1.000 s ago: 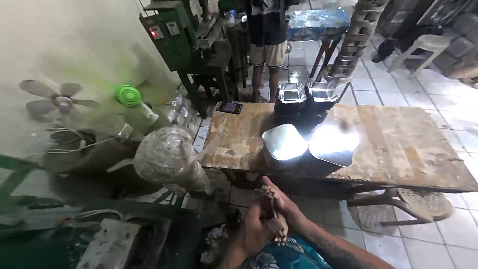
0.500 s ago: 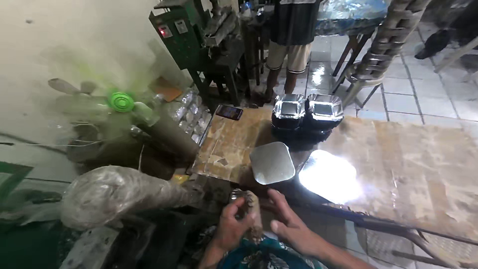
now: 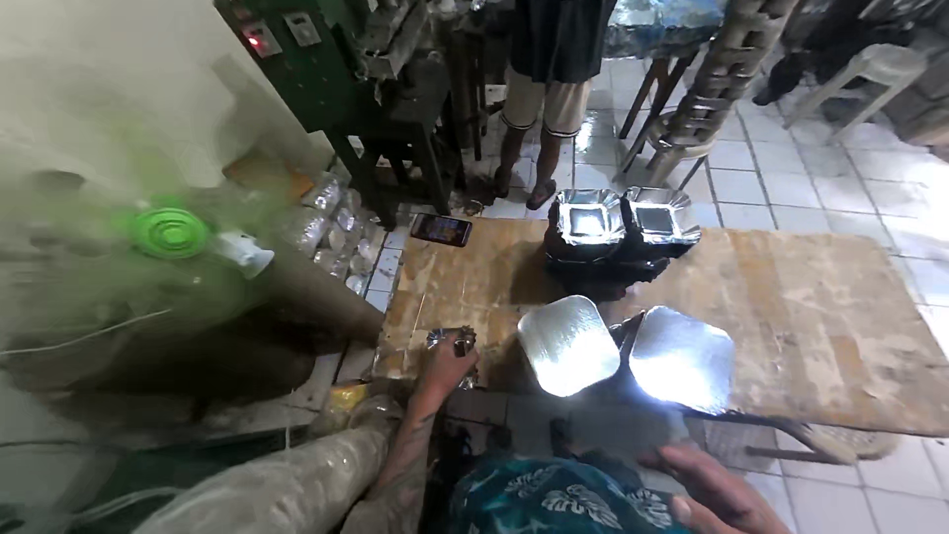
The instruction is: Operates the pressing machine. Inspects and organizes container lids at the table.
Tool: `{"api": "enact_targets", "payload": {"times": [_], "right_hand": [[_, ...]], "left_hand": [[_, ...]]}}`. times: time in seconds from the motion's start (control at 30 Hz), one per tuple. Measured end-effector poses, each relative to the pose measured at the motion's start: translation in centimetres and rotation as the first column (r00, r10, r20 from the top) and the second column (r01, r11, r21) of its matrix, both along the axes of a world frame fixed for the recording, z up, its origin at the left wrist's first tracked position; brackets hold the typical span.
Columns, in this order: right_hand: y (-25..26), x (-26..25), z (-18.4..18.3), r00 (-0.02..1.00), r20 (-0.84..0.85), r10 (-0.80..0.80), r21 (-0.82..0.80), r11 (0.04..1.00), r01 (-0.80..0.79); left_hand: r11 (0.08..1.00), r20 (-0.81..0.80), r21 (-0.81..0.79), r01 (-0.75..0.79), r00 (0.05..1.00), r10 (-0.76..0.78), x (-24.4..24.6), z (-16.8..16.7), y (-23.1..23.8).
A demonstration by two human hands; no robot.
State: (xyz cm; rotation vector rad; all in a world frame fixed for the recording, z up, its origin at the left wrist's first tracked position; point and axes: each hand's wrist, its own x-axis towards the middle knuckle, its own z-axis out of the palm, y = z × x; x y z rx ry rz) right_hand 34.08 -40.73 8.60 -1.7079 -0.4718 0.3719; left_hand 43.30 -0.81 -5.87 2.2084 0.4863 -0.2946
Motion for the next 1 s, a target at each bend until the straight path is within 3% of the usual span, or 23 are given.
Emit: {"api": "enact_targets", "payload": {"times": [0.13,0.23,0.33,0.43,0.53,0.6,0.7,0.77,0.83,0.87,0.93,1.0], "right_hand": [[-2.2,1.6,2.1,0.987,0.09,-0.135,0.007,0.991,0.135],[-4.6,4.7,1.8,0.9,0.375,-0.222,-0.214,0.924,0.317],[-6.5,8.9,0.4,0.856,0.517,0.005,-0.541,0.777,0.322],[-6.0,13.4,-1.4,0.846,0.37,0.385,-0.813,0.575,0.094],[-5.1,15.2,-3.9,0.831,0.17,0.529,-0.918,0.391,-0.061],[-5.7,15.4,-4.8,0.839,0.098,0.536,-0.9,0.407,-0.155],[-7.4,16.9,-4.1,0.866,0.061,0.496,-0.757,0.588,-0.284],[-7.9,17.0,-3.8,0.876,-0.005,0.483,-0.707,0.618,-0.345],[-7.6,17.0,-3.9,0.88,0.03,0.474,-0.737,0.605,-0.3],[-7.1,16.4,-4.5,0.885,0.101,0.454,-0.763,0.606,-0.224],[-6.6,14.6,-6.3,0.834,0.29,0.47,-0.782,0.619,-0.077],[-6.6,13.8,-7.4,0.774,0.399,0.491,-0.775,0.632,-0.002]], "left_hand": [[0.995,-0.072,0.093,0.021,0.997,-0.015,1.8,-0.8,-0.6],[0.986,-0.07,0.137,0.095,0.994,-0.086,3.0,-2.0,-0.7],[0.955,-0.11,0.238,0.176,0.982,-0.153,4.7,-2.4,-1.2],[0.902,-0.279,0.318,0.292,0.938,-0.205,5.9,-3.7,-1.4],[0.911,-0.283,0.29,0.292,0.936,-0.21,6.2,-3.9,-0.4],[0.957,-0.157,0.25,0.149,0.981,-0.112,5.2,-1.6,-0.4],[0.982,0.088,0.177,-0.067,0.995,0.052,3.4,6.7,-4.6],[0.98,0.218,0.196,0.023,0.974,-0.066,1.4,11.7,-10.4],[0.927,0.173,0.265,0.264,0.933,-0.315,1.4,14.3,-16.1],[0.859,0.103,0.327,0.395,0.888,-0.448,1.6,14.5,-18.1],[0.734,0.113,0.443,0.515,0.78,-0.616,1.5,13.7,-19.3],[0.749,0.166,0.425,0.509,0.769,-0.617,1.3,14.0,-18.4]]}}
